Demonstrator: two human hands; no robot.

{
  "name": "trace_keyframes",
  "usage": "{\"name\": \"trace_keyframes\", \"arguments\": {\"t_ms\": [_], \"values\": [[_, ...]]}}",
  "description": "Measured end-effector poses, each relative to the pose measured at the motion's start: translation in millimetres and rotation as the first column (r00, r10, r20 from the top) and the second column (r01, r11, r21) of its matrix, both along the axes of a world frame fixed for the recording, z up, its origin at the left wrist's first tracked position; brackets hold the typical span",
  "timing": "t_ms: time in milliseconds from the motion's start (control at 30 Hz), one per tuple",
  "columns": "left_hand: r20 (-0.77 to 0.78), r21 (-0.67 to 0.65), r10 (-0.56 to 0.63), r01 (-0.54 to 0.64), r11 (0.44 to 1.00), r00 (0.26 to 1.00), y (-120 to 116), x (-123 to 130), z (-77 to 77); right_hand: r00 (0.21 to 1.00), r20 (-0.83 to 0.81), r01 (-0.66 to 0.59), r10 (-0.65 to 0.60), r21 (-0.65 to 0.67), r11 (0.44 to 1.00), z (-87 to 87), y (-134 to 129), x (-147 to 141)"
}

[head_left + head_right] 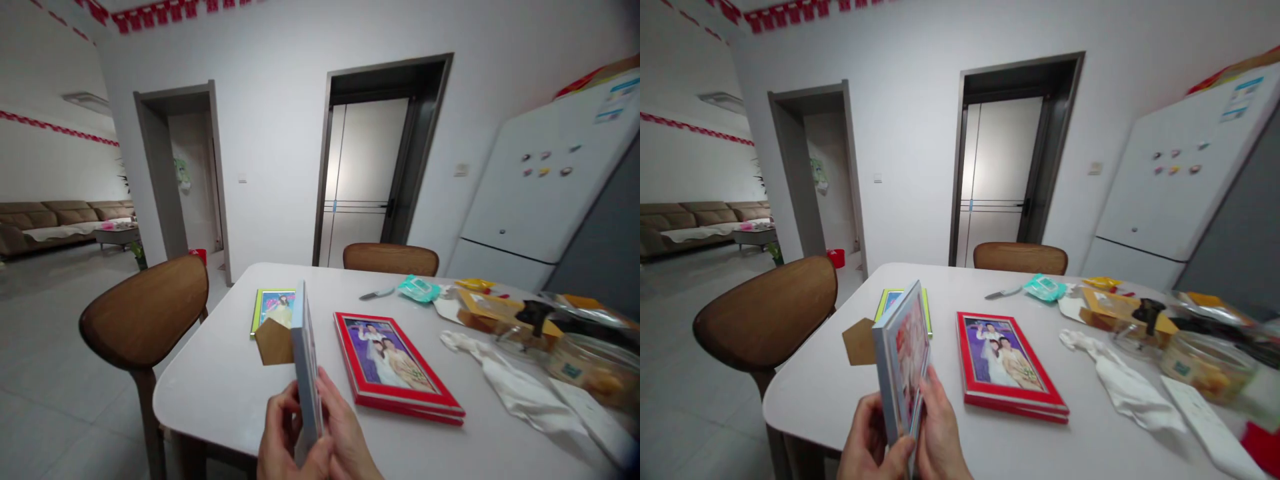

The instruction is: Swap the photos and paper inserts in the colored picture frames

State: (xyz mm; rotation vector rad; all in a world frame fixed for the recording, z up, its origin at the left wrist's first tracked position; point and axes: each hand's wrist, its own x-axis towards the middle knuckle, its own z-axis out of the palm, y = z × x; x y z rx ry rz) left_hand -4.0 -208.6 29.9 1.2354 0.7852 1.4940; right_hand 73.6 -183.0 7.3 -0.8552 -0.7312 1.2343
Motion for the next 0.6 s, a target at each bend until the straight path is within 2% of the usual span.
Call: {"name": "trace_keyframes", "arguments": {"t_ms": [100,167,233,333,400,500,600], "values": [[0.099,-0.067,0.004,0.003,0.998,0.995,6,7,19.4,0.984,-0.116,0.136,-0.138,-0.025,0.99,20.2,1,32],[0.129,-0.099,-0.068,0.081,0.992,0.989,12,10,30.0,0.98,-0.052,0.193,-0.194,-0.019,0.981,33.9,1,62],[0.133,-0.149,-0.177,0.196,0.969,0.975,18,17,33.2,0.97,0.059,0.239,-0.236,-0.06,0.969,44.7,2,95],[0.106,-0.235,-0.309,0.326,0.916,0.945,26,33,24.7,0.957,0.191,0.247,-0.22,-0.129,0.961,52.3,6,147],[0.098,-0.278,-0.326,0.341,0.898,0.94,32,46,15.6,0.94,0.267,0.265,-0.213,-0.177,0.948,51.7,11,180],[-0.072,-0.281,-0.29,0.259,0.924,0.954,44,65,4.5,0.909,0.384,0.263,-0.162,-0.229,0.937,45.1,21,219],[-0.303,-0.213,-0.245,0.185,0.959,0.921,54,80,-2.7,0.845,0.521,0.294,-0.122,-0.261,0.92,35.5,30,241]]}}
